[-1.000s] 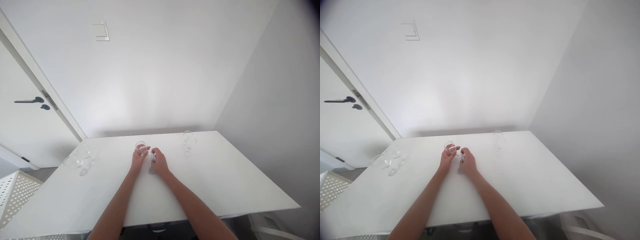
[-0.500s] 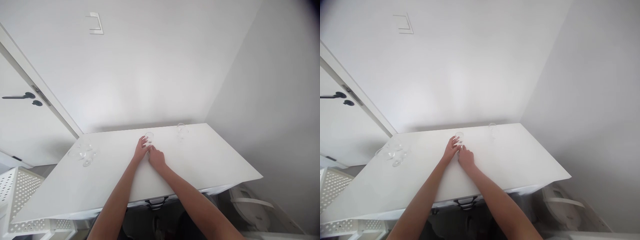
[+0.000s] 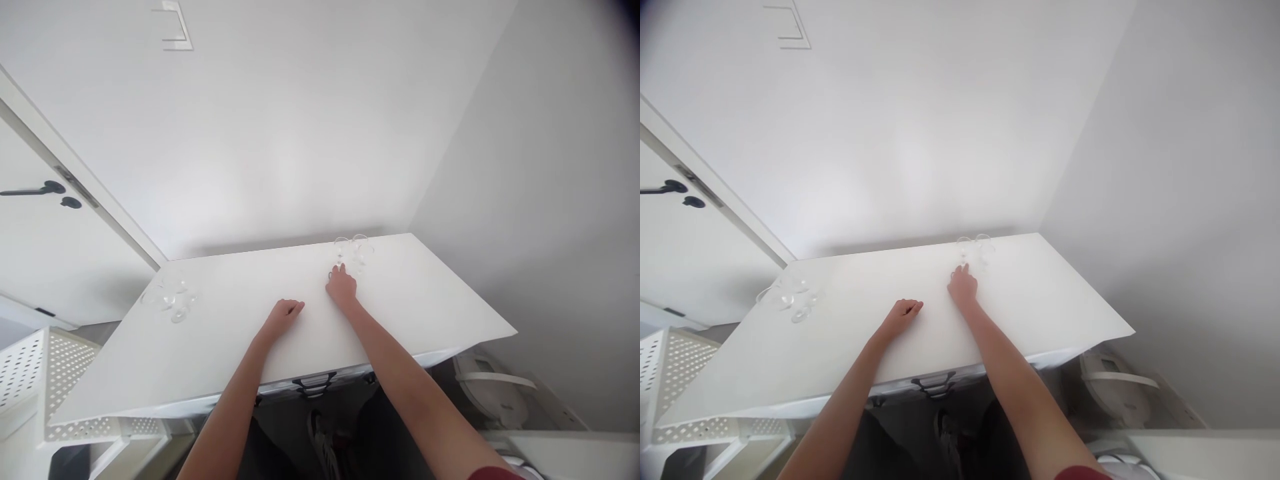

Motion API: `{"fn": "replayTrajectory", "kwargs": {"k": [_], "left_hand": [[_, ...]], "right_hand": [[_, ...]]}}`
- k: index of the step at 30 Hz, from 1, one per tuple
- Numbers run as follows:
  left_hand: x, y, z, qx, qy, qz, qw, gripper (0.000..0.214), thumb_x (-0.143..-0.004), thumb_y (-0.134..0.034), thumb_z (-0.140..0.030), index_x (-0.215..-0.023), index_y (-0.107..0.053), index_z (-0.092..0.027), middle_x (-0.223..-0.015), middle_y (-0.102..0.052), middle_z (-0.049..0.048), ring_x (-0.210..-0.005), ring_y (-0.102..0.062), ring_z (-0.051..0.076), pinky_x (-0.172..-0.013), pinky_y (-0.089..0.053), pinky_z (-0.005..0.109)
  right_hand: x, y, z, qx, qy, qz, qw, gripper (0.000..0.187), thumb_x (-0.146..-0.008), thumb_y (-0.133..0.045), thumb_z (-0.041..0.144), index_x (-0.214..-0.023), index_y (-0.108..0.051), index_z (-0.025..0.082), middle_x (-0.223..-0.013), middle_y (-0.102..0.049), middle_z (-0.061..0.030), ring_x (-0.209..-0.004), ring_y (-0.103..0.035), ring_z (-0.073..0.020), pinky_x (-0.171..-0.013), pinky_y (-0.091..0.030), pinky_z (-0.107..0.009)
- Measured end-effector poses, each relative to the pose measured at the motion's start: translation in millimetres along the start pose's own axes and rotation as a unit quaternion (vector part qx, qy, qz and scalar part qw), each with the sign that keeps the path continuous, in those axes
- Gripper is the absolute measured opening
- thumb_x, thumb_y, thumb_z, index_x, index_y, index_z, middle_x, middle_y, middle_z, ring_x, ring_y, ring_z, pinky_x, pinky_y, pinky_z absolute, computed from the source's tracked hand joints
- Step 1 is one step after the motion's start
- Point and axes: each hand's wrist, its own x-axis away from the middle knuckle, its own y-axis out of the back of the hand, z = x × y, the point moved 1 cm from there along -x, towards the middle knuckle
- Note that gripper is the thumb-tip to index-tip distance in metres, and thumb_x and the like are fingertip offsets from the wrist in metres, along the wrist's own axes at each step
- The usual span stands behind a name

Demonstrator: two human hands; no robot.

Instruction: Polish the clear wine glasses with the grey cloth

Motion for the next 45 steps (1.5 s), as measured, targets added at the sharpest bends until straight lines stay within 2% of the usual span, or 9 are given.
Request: {"fn": "replayTrajectory", "kwargs": {"k": [9,13,18,24,28,32,36,41,45], "left_hand": [[3,4.3,4,0.103,0.069,-0.015,0.992,0.067,-0.085,-0.065,-0.069,-0.057,-0.026,-0.021,-0.061,-0.017,-0.0022,-0.058,-0.011,0.011,-0.055,-0.01,0.03],[3,11.9,4,0.172,0.077,-0.115,0.975,0.064,-0.089,-0.064,-0.063,-0.056,-0.029,-0.021,-0.059,-0.022,-0.0031,-0.056,-0.016,0.011,-0.053,-0.015,0.028],[5,31.1,11,0.397,0.083,-0.282,0.87,0.056,-0.094,-0.067,-0.047,-0.057,-0.034,-0.022,-0.06,-0.027,-0.0036,-0.054,-0.028,0.011,-0.051,-0.029,0.027],[14,52.1,25,0.617,0.029,-0.337,0.711,0.05,-0.097,-0.059,-0.03,-0.061,-0.026,-0.021,-0.058,-0.019,-0.0056,-0.05,-0.026,0.01,-0.047,-0.028,0.025],[20,61.9,37,0.674,-0.019,-0.365,0.643,0.046,-0.097,-0.052,-0.026,-0.064,-0.021,-0.02,-0.057,-0.019,-0.0049,-0.048,-0.026,0.01,-0.047,-0.025,0.025],[31,72.0,43,0.679,-0.059,-0.403,0.611,0.037,-0.097,-0.048,-0.025,-0.066,-0.027,-0.02,-0.057,-0.021,-0.0052,-0.048,-0.028,0.009,-0.047,-0.024,0.024],[57,88.9,51,0.658,-0.085,-0.442,0.604,0.03,-0.099,-0.048,-0.028,-0.073,-0.037,-0.021,-0.058,-0.026,-0.006,-0.048,-0.031,0.009,-0.047,-0.027,0.023],[105,126.3,79,0.645,-0.123,-0.504,0.562,0.025,-0.103,-0.046,-0.041,-0.087,-0.042,-0.023,-0.065,-0.038,-0.0053,-0.052,-0.042,0.009,-0.048,-0.035,0.019],[123,153.5,94,0.618,-0.05,-0.551,0.558,0.024,-0.105,-0.042,-0.05,-0.118,-0.047,-0.03,-0.102,-0.058,0.0034,-0.079,-0.066,0.01,-0.067,-0.057,0.021]], "right_hand": [[-5,-2,0,-0.004,-0.004,-0.014,1.0,0.061,-0.097,-0.039,0.021,-0.157,-0.042,0.012,-0.171,-0.026,-0.0237,-0.104,-0.074,-0.0253,-0.084,-0.054,-0.036],[-7,-6,0,-0.007,-0.01,-0.014,1.0,0.06,-0.098,-0.037,0.022,-0.157,-0.042,0.013,-0.171,-0.026,-0.0227,-0.104,-0.075,-0.0257,-0.084,-0.054,-0.036],[-6,-6,-1,-0.026,-0.012,-0.025,0.999,0.06,-0.099,-0.036,0.022,-0.157,-0.042,0.013,-0.171,-0.027,-0.0225,-0.105,-0.074,-0.0264,-0.084,-0.054,-0.037],[-5,-7,-1,-0.034,-0.017,-0.029,0.999,0.058,-0.098,-0.038,0.021,-0.155,-0.045,0.013,-0.17,-0.029,-0.0233,-0.102,-0.075,-0.0254,-0.081,-0.054,-0.036],[-1,-10,-2,-0.032,-0.007,-0.057,0.998,0.06,-0.095,-0.042,0.019,-0.155,-0.045,0.017,-0.171,-0.026,-0.023,-0.093,-0.075,-0.0239,-0.074,-0.053,-0.035],[8,-13,-5,-0.028,0.003,-0.105,0.994,0.054,-0.094,-0.046,0.017,-0.148,-0.052,0.022,-0.166,-0.034,-0.0225,-0.078,-0.069,-0.0168,-0.063,-0.044,-0.03],[11,-17,-7,-0.022,0.055,-0.132,0.99,0.025,-0.092,-0.054,0.02,-0.114,-0.066,0.02,-0.119,-0.063,-0.0112,-0.072,-0.059,-0.0135,-0.059,-0.03,-0.026],[11,-17,-7,-0.026,0.103,-0.106,0.989,0.016,-0.089,-0.053,0.015,-0.1,-0.065,0.02,-0.092,-0.056,-0.0026,-0.062,-0.043,-0.0109,-0.058,-0.02,-0.028],[11,-16,-5,-0.026,0.105,-0.102,0.989,0.016,-0.089,-0.052,0.015,-0.099,-0.063,0.02,-0.088,-0.054,-0.0017,-0.06,-0.039,-0.0117,-0.058,-0.019,-0.028]]}}
